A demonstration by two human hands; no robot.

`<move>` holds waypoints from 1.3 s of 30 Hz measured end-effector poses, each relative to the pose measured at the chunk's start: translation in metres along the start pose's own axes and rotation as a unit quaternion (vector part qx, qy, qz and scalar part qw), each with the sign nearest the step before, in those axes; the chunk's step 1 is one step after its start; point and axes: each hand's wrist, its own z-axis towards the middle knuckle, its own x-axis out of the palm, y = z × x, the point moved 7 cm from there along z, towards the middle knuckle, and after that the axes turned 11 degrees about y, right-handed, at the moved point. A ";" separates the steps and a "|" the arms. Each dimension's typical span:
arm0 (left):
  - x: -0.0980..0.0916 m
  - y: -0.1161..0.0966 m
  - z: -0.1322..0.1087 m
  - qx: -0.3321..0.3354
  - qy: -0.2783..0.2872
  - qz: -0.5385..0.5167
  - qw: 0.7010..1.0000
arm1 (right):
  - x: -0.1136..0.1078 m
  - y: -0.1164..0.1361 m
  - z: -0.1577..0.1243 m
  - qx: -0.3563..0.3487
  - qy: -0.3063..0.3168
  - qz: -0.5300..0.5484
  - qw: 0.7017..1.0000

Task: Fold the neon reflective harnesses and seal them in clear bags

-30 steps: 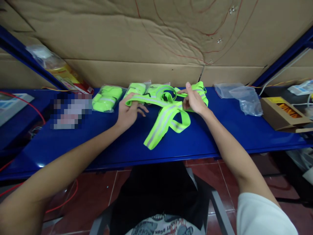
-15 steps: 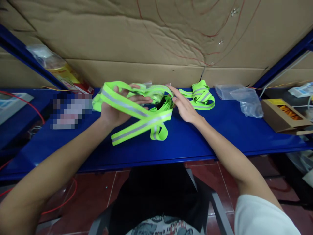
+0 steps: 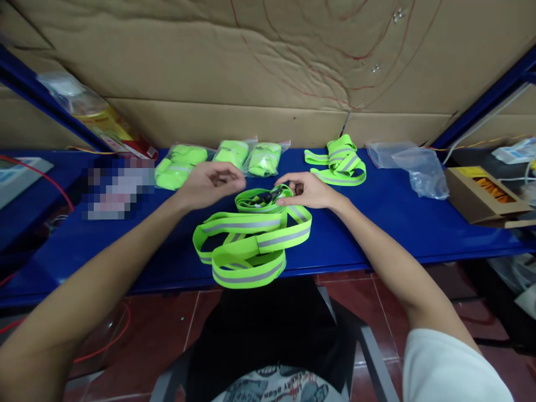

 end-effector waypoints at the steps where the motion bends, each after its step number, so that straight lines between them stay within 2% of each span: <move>1: 0.009 0.000 -0.001 -0.014 0.048 0.055 0.997 | 0.004 0.001 0.001 -0.010 0.009 0.008 1.000; 3: 0.025 0.002 -0.005 -0.039 0.133 0.121 0.983 | 0.008 0.006 0.000 -0.032 0.013 0.014 0.999; 6: 0.042 0.000 -0.014 -0.053 0.237 0.136 0.961 | 0.015 0.015 -0.003 -0.050 0.040 0.018 0.998; 8: 0.051 -0.003 -0.021 -0.062 0.312 0.128 0.940 | 0.026 0.019 -0.006 -0.029 0.111 0.044 0.992; 11: 0.065 -0.007 -0.032 -0.082 0.426 0.059 0.899 | 0.048 0.022 -0.013 0.025 0.248 0.088 0.964; 13: 0.073 -0.011 -0.040 -0.098 0.493 -0.022 0.864 | 0.058 0.025 -0.017 0.048 0.300 0.110 0.946; 15: 0.076 -0.013 -0.042 -0.095 0.512 -0.066 0.851 | 0.064 0.028 -0.018 0.054 0.323 0.125 0.937; 19: 0.066 -0.006 -0.032 -0.067 0.459 -0.067 0.884 | 0.067 0.033 -0.016 0.020 0.337 0.138 0.931; 24: 0.059 0.016 -0.025 -0.149 0.407 -0.116 0.894 | 0.048 0.020 -0.009 0.028 0.250 0.116 0.961; 29: 0.049 0.020 -0.013 -0.175 0.260 -0.124 0.942 | 0.035 0.007 -0.004 0.034 0.161 0.111 0.980; 33: 0.041 0.026 -0.009 -0.203 0.140 -0.094 0.965 | 0.013 0.018 -0.002 -0.051 0.021 0.080 0.995; 35: 0.037 0.033 -0.007 -0.221 0.096 -0.093 0.966 | 0.012 0.031 -0.005 -0.098 0.026 0.051 0.994; 37: 0.028 0.042 -0.005 -0.226 0.044 -0.085 0.969 | 0.018 0.043 -0.009 -0.131 0.077 0.013 0.988; 39: 0.017 0.048 -0.003 -0.211 -0.010 -0.060 0.976 | 0.028 0.048 -0.012 -0.132 0.126 -0.036 0.982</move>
